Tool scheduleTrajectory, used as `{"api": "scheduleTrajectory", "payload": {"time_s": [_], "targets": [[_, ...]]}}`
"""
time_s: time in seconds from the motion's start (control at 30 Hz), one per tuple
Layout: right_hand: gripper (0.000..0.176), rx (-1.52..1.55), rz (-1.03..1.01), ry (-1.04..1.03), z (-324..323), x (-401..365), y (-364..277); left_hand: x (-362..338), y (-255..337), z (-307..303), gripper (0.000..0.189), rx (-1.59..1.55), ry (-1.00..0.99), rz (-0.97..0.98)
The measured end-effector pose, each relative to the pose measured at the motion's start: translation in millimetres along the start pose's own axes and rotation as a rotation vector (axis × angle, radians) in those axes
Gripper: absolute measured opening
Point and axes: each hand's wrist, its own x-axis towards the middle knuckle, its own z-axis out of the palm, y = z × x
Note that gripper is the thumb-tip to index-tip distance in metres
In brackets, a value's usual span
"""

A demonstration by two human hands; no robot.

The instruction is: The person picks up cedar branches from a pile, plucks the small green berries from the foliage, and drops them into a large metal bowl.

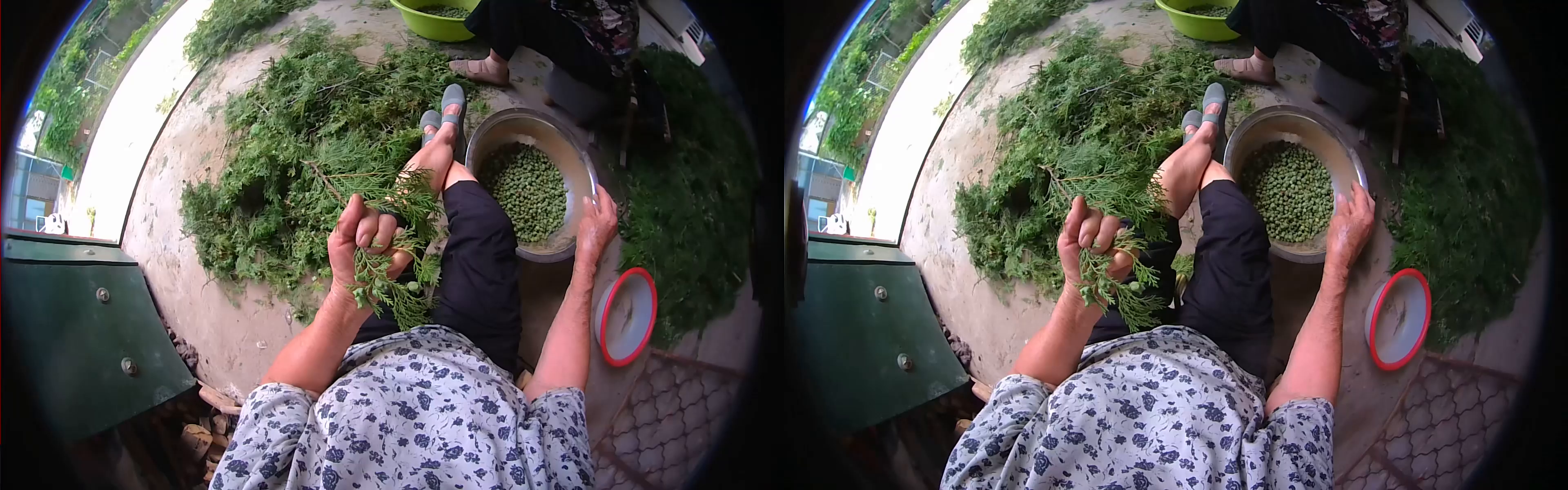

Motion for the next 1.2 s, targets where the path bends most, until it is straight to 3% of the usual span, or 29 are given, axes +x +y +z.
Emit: {"api": "scheduleTrajectory", "payload": {"time_s": [0.1, 0.17, 0.3, 0.37, 0.43, 0.57, 0.77, 0.83, 0.9, 0.97, 1.2], "targets": [[0.023, 0.163, 0.066, 0.111, -1.8, -10.4, -16.4, 0.6, -1.6, -4.8, 0.054, -0.006, -0.054, -0.028], [0.023, 0.620, 0.276, -0.160, 1.4, -27.9, -43.3, -1.4, -2.5, -8.2, 0.054, 0.039, -0.088, -0.047], [0.034, 1.137, 0.324, -0.814, 4.2, -65.7, -121.4, 4.4, -13.0, -11.1, 0.054, 0.099, -0.165, -0.065], [0.035, 1.241, 0.372, -0.900, 4.4, -81.2, -155.7, 3.1, -14.0, -10.0, 0.054, 0.126, -0.173, -0.089], [0.030, 1.301, 0.326, -1.013, 11.2, -86.2, -162.5, -0.3, -16.6, -1.3, 0.053, 0.252, -0.016, -0.089], [0.017, 1.413, 0.404, -0.848, 18.8, -83.2, -162.0, -3.1, -16.5, -6.9, 0.053, 0.213, 0.018, -0.134], [0.018, 1.547, 0.583, -0.937, 11.8, -81.0, -159.1, -2.4, -18.1, -4.0, 0.048, 0.345, 0.048, -0.132], [0.019, 1.579, 0.662, -0.945, 12.1, -81.8, -159.0, -3.2, -20.4, -0.9, 0.045, 0.536, 0.191, -0.143], [0.019, 1.474, 0.491, -0.845, 17.9, -86.2, -155.2, -4.3, -19.4, -4.1, 0.042, 0.608, 0.212, -0.167], [0.020, 1.419, 0.420, -0.846, 14.9, -87.9, -157.0, -2.8, -21.6, -3.3, 0.039, 0.880, 0.398, -0.118], [0.024, 1.240, 0.230, -0.832, 10.2, -93.0, -158.7, -1.5, -27.7, 11.1, 0.016, 0.915, 0.421, -0.054]]}}
